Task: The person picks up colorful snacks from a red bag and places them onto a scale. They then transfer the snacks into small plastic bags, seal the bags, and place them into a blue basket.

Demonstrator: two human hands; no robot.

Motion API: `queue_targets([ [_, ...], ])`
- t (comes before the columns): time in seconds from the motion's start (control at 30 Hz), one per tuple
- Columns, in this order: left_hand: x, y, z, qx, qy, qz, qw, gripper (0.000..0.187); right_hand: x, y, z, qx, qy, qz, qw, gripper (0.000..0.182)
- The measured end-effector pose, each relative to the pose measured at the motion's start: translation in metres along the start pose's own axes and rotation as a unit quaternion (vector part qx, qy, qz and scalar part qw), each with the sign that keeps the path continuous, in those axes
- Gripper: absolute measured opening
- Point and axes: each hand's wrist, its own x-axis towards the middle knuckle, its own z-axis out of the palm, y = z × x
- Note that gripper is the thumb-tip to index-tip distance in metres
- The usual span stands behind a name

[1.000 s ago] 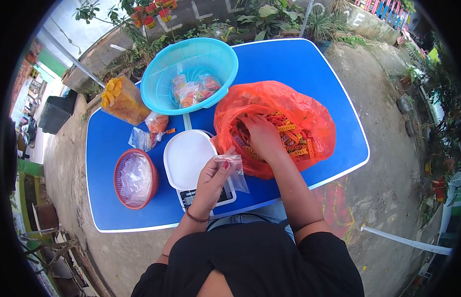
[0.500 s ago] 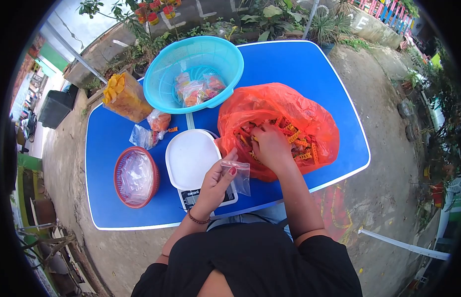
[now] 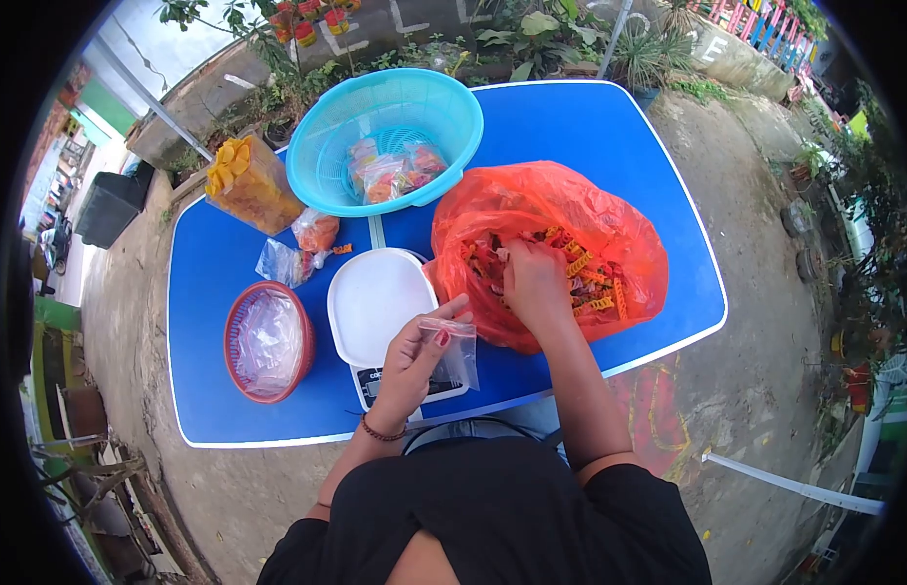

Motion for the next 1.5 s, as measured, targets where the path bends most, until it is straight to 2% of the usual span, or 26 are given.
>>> queue_targets([
  [0.03,-0.002,0.004,-0.006,-0.010,0.004,0.017,1.000,0.022,-0.002,-0.004,-0.003,0.022,0.029,-0.003,0.999,0.022],
  [0.1,-0.005,0.012,-0.018,-0.011,0.048,0.036,0.998,0.020,-0.005,-0.023,-0.018,0.175,0.023,0.055,0.983,0.021],
  [0.17,-0.008,0.020,-0.033,-0.058,0.092,0.043,0.993,0.020,-0.010,-0.036,-0.017,0.325,0.007,0.099,0.941,0.022],
  [0.23,-0.007,0.023,-0.047,-0.095,0.135,0.061,0.984,0.022,-0.013,-0.043,-0.007,0.466,-0.018,0.124,0.876,0.025],
  [0.33,-0.011,0.026,-0.058,-0.161,0.173,0.075,0.969,0.025,-0.018,-0.068,-0.004,0.452,-0.134,0.059,0.880,0.021],
  [0.37,-0.013,0.028,-0.059,-0.162,0.184,0.077,0.966,0.026,-0.018,-0.079,-0.005,0.394,-0.152,0.010,0.906,0.020],
  [0.47,-0.018,0.032,-0.063,-0.171,0.188,0.090,0.963,0.026,-0.021,-0.095,0.015,0.266,-0.125,-0.102,0.950,0.021],
  [0.5,-0.019,0.033,-0.064,-0.172,0.192,0.092,0.962,0.026,-0.022,-0.095,0.028,0.247,-0.079,-0.144,0.955,0.022],
  [0.63,-0.018,0.037,-0.065,-0.173,0.191,0.097,0.961,0.025,-0.023,-0.094,0.041,0.270,-0.035,-0.147,0.951,0.019],
  [0.8,-0.016,0.033,-0.057,-0.164,0.169,0.083,0.968,0.024,-0.018,-0.075,0.005,0.241,0.021,-0.114,0.964,0.020],
  [0.83,-0.016,0.032,-0.054,-0.163,0.165,0.078,0.970,0.024,-0.013,-0.065,-0.002,0.210,0.063,-0.114,0.969,0.021],
  [0.93,-0.012,0.031,-0.045,-0.158,0.150,0.058,0.974,0.022,-0.010,-0.025,-0.019,0.160,0.010,0.035,0.986,0.022],
  [1.03,-0.009,0.028,-0.037,-0.125,0.135,0.042,0.982,0.021,-0.015,-0.007,-0.033,0.016,-0.066,-0.060,0.996,0.023],
  [1.2,-0.010,0.022,-0.026,-0.093,0.091,0.018,0.991,0.021,-0.025,0.010,-0.043,-0.008,-0.048,-0.018,0.999,0.018],
  [1.33,-0.008,0.031,-0.012,0.040,0.016,-0.018,0.999,0.018,-0.016,0.024,-0.039,-0.065,0.036,0.003,0.997,0.015],
  [1.43,0.002,0.040,0.007,0.176,-0.061,-0.032,0.982,0.013,-0.006,0.016,-0.035,-0.065,0.025,-0.021,0.997,0.016],
  [1.5,0.014,0.038,0.016,0.323,-0.111,0.071,0.937,0.010,-0.006,0.013,-0.023,-0.044,-0.019,-0.056,0.997,0.017],
])
